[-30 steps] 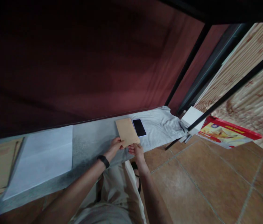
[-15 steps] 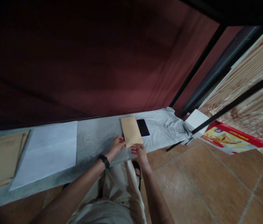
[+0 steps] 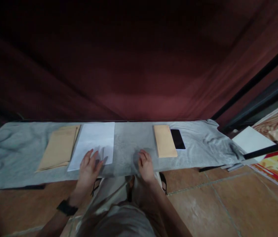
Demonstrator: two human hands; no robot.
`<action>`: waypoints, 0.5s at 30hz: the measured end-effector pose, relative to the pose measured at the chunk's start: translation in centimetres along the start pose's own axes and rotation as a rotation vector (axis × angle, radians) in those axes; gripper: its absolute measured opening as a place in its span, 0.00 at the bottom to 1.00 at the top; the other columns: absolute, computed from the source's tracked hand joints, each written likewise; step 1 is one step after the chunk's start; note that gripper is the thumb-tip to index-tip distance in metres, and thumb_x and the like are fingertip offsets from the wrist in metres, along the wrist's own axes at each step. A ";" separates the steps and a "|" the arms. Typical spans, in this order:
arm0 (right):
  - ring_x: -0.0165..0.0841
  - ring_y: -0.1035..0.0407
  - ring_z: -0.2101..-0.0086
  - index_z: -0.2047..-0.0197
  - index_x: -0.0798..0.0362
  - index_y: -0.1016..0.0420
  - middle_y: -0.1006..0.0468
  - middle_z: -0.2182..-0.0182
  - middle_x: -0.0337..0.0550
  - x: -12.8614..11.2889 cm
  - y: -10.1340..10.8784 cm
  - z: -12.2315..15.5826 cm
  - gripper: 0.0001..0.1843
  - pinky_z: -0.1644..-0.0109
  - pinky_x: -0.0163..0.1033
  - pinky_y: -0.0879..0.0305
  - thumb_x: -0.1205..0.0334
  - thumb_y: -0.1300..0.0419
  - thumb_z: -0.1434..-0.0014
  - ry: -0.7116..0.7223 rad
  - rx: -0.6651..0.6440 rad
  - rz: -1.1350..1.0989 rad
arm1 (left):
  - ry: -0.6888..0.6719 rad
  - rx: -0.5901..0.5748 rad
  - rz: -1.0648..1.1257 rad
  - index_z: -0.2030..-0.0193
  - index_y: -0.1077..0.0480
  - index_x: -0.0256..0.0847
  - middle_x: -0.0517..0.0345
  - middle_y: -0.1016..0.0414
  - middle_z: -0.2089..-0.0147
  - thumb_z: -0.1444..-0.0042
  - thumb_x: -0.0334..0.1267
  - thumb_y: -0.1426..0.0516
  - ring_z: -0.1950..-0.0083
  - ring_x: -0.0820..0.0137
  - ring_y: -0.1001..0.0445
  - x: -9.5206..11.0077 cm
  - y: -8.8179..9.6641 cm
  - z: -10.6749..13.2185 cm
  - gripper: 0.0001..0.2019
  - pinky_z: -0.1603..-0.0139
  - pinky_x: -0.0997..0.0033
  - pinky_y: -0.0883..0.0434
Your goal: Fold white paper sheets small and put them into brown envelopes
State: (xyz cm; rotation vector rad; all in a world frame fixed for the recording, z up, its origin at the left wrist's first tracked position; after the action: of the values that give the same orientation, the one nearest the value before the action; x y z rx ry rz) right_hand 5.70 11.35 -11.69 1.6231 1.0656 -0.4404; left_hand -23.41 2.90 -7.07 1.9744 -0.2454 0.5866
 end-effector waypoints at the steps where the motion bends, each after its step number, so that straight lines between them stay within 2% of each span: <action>1: 0.44 0.34 0.41 0.43 0.50 0.25 0.26 0.41 0.54 -0.5 -0.9 -0.2 0.18 0.35 0.55 0.37 0.63 0.50 0.31 0.023 -0.005 0.060 | 0.038 0.034 -0.084 0.33 0.38 0.37 0.34 0.43 0.27 0.35 0.50 0.48 0.25 0.45 0.47 -1.6 1.4 -0.4 0.28 0.29 0.40 0.44; 3: 0.45 0.35 0.40 0.41 0.50 0.27 0.27 0.39 0.53 -1.0 -2.3 -0.4 0.19 0.34 0.56 0.41 0.63 0.50 0.31 0.046 -0.014 0.182 | 0.191 0.123 -0.239 0.30 0.44 0.32 0.29 0.50 0.24 0.35 0.53 0.49 0.24 0.41 0.52 -5.3 4.4 -1.3 0.34 0.30 0.36 0.45; 5: 0.45 0.35 0.41 0.40 0.50 0.27 0.27 0.39 0.51 -1.3 -2.9 -0.4 0.19 0.34 0.56 0.43 0.63 0.50 0.30 0.058 -0.013 0.281 | 0.423 0.224 -0.362 0.27 0.50 0.29 0.25 0.52 0.24 0.37 0.55 0.47 0.25 0.36 0.51 -9.4 7.2 -2.2 0.40 0.32 0.32 0.45; 6: 0.44 0.35 0.41 0.40 0.50 0.28 0.27 0.39 0.51 -1.3 -3.0 -0.4 0.20 0.34 0.55 0.44 0.64 0.51 0.30 0.066 -0.013 0.315 | 0.537 0.236 -0.397 0.27 0.51 0.28 0.24 0.50 0.25 0.39 0.56 0.45 0.26 0.35 0.49 -11.4 8.2 -2.4 0.43 0.34 0.32 0.43; 8: 0.44 0.34 0.42 0.40 0.52 0.28 0.26 0.40 0.52 -1.3 -3.1 -0.3 0.20 0.35 0.53 0.43 0.64 0.51 0.30 0.085 -0.014 0.359 | 0.737 0.133 -0.407 0.29 0.48 0.26 0.21 0.42 0.30 0.46 0.57 0.38 0.31 0.32 0.41 -15.1 9.1 -2.6 0.47 0.38 0.34 0.37; 9: 0.44 0.34 0.42 0.40 0.52 0.28 0.26 0.40 0.52 -1.3 -3.0 -0.3 0.20 0.35 0.52 0.43 0.64 0.51 0.30 0.094 -0.018 0.375 | 0.792 0.078 -0.405 0.30 0.46 0.27 0.22 0.38 0.33 0.47 0.57 0.37 0.33 0.33 0.38 -16.5 9.2 -2.5 0.47 0.40 0.35 0.35; 11: 0.44 0.34 0.42 0.39 0.53 0.28 0.26 0.40 0.53 -1.2 -3.0 -0.2 0.20 0.36 0.52 0.43 0.64 0.51 0.30 0.103 -0.023 0.399 | 0.792 0.034 -0.400 0.33 0.42 0.29 0.23 0.35 0.35 0.48 0.60 0.38 0.35 0.34 0.35 -18.2 9.4 -2.4 0.45 0.42 0.37 0.34; 15: 0.43 0.35 0.41 0.39 0.53 0.28 0.26 0.40 0.53 -1.1 -3.1 -0.1 0.21 0.35 0.51 0.44 0.65 0.52 0.31 0.112 -0.029 0.428 | 0.794 0.034 -0.390 0.41 0.34 0.34 0.28 0.34 0.37 0.48 0.60 0.38 0.38 0.38 0.34 -19.4 9.9 -2.0 0.36 0.43 0.42 0.33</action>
State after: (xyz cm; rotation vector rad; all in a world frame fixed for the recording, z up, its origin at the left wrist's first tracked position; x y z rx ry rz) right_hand 2.57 11.04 -12.61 1.8067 0.7696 -0.0505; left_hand -44.76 -1.47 -8.33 1.6096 0.6253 1.0505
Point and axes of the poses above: each hand's wrist, its own z-axis away from the middle knuckle, its own y-axis out of the back of the hand, x = y × z, the point moved 5 cm from there along -z, towards the middle knuckle
